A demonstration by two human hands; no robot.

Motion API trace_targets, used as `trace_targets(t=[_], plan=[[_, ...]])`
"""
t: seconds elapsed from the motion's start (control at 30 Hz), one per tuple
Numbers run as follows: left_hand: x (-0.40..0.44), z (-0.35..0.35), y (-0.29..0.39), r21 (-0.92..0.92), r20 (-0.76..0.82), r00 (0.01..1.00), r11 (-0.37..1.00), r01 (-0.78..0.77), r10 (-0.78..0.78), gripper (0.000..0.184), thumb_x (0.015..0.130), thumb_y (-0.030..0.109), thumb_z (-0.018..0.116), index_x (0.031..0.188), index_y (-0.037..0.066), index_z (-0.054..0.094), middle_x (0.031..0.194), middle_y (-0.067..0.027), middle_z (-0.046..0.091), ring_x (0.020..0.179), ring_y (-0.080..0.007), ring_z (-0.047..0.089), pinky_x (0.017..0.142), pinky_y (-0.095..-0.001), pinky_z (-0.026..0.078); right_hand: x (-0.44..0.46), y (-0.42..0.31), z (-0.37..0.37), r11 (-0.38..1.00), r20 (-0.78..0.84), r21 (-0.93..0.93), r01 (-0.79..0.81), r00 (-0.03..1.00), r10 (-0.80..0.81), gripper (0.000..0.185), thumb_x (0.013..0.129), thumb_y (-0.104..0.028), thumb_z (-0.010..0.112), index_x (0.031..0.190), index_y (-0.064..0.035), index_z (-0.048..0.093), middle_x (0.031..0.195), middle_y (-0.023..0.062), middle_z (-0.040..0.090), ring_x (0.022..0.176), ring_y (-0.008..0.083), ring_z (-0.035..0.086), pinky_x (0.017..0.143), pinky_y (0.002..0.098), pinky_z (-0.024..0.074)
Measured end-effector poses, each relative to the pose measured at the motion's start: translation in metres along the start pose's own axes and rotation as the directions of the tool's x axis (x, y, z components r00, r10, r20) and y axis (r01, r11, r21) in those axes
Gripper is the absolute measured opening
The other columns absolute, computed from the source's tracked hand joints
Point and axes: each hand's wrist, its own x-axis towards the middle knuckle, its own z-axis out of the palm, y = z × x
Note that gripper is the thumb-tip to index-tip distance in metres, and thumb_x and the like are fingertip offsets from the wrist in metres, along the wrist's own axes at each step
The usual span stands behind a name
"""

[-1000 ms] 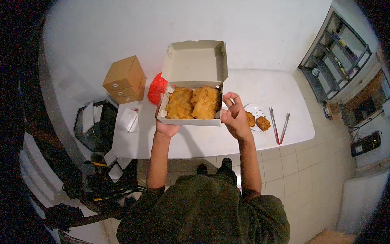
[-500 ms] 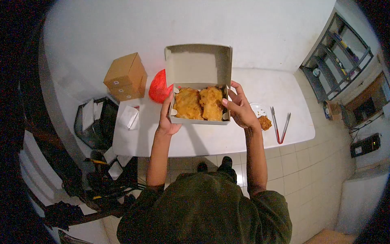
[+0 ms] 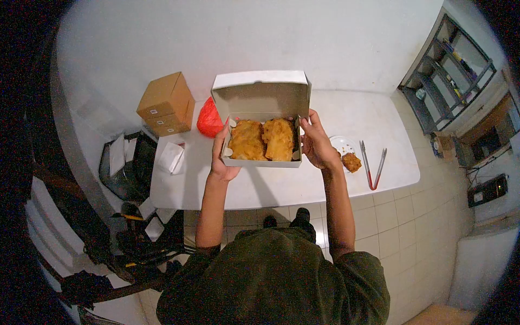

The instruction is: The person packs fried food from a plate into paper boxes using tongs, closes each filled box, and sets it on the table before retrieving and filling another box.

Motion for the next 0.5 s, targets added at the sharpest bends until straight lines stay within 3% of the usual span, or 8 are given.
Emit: trace_targets(t=[0.17,0.3,0.37,0.4,0.5], plan=[[0.007,-0.017,-0.014,0.021,-0.093,0.993,0.997,-0.068,0.069,0.050,0.098,0.043,0.049,0.136,0.011,0.053,0.132,-0.0060,0.060,0.122,-0.0223,0.057,0.106,-0.0414,0.043,-0.003,0.001,0.002,1.000,0.037,0.005,0.029,0.999,-0.029,0.041,0.101,-0.028,0.045,0.137,-0.0133,0.033,0.138,0.0094,0.045,0.112,0.0219,0.056,0.088,0.0361,0.0536],[0.009,-0.032,-0.025,0.008,-0.061,0.994,0.996,-0.094,0.094,0.052,0.098,0.046,0.049,0.136,0.010,0.052,0.133,-0.0058,0.059,0.122,-0.0222,0.056,0.106,-0.0418,0.043,-0.005,0.000,-0.003,0.986,0.152,0.158,0.047,0.986,-0.071,0.044,0.100,-0.038,0.046,0.134,-0.0130,0.037,0.134,0.0106,0.047,0.121,0.0220,0.049,0.095,0.0347,0.0471],[0.007,-0.035,-0.028,0.000,-0.004,0.994,0.994,-0.111,0.111,0.055,0.098,0.047,0.048,0.138,0.010,0.051,0.135,-0.0060,0.058,0.123,-0.0226,0.056,0.107,-0.0418,0.043,-0.009,-0.011,0.008,0.965,-0.001,0.251,-0.073,0.997,0.076,0.041,0.098,-0.043,0.049,0.127,-0.0142,0.044,0.127,0.0088,0.050,0.116,0.0213,0.051,0.091,0.0332,0.0486],[0.007,-0.034,-0.030,-0.017,0.044,0.990,0.991,-0.133,0.134,0.046,0.103,0.041,0.043,0.139,0.013,0.049,0.135,-0.0016,0.055,0.124,-0.0184,0.053,0.104,-0.0376,0.044,-0.011,-0.016,0.013,0.945,-0.072,0.303,-0.126,0.985,0.154,0.039,0.098,-0.045,0.051,0.123,-0.0148,0.047,0.123,0.0079,0.051,0.113,0.0209,0.052,0.088,0.0324,0.0494],[0.006,-0.032,-0.034,0.019,-0.049,0.992,0.993,-0.116,0.117,0.057,0.099,0.048,0.046,0.142,0.011,0.048,0.138,-0.0061,0.056,0.126,-0.0230,0.054,0.107,-0.0423,0.043,-0.007,0.000,-0.001,0.976,-0.192,0.150,-0.155,0.964,0.183,0.038,0.095,-0.051,0.056,0.110,-0.0172,0.053,0.111,0.0048,0.052,0.105,0.0191,0.053,0.081,0.0330,0.0508]])
